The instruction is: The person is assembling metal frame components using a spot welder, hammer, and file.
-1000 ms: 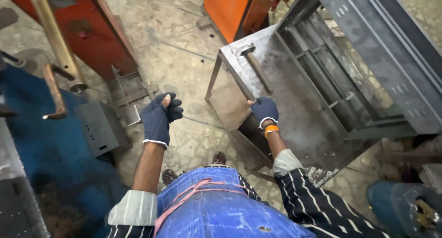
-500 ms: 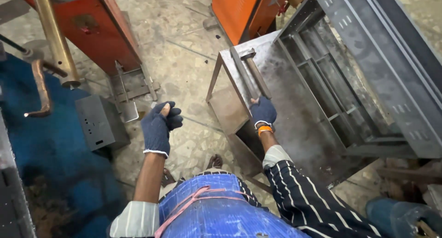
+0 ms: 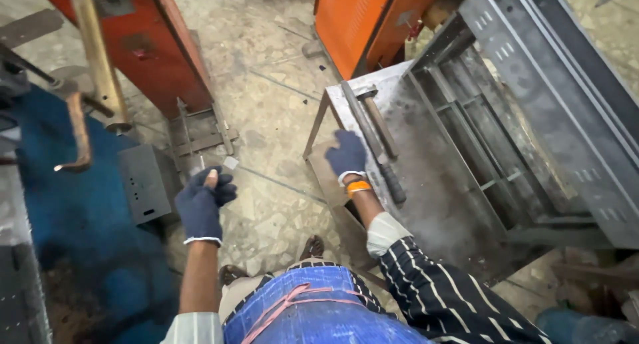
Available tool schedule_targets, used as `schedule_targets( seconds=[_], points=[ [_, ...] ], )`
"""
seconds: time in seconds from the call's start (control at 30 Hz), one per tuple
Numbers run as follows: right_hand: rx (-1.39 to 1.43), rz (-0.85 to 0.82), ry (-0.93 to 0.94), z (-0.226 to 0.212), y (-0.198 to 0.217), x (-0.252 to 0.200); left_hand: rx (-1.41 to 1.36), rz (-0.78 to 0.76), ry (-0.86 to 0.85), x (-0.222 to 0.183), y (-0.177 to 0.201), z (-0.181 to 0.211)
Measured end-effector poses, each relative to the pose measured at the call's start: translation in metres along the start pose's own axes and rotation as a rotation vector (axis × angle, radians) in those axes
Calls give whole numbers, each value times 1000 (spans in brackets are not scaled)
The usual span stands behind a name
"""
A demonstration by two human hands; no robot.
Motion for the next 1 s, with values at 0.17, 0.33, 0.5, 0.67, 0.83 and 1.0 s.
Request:
schedule_targets(
  seconds=[0.17,0.33,0.5,0.67,0.83,1.0],
  points=[
    [388,-316,-31,-188,-32,6,-3,123,-110,9,99,39],
    [578,-437,137,-335,-53,-38,69,302,-263,-3,215,93],
    [567,-677,225,-431,-72,-63,652,544,-494,-16,362,143],
    [635,-749,257,-499,-73,-66,1284,833,-506,-14,493,160],
    [639,-728,405,-528,-86,-94,1192,729,-251,29,635,79],
    [715,-1019,393,-528,-90,-116,1322,717,29,19,578,74]
  ],
)
Point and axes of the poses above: each hand's wrist, its own x-axis towards the middle knuckle, its own y-axis out of the back of the hand, z = x × y, the point moved 6 cm from there along x, towards the middle knuckle, and after that the axes turned 4 degrees about -x, right-handed, at the moved point
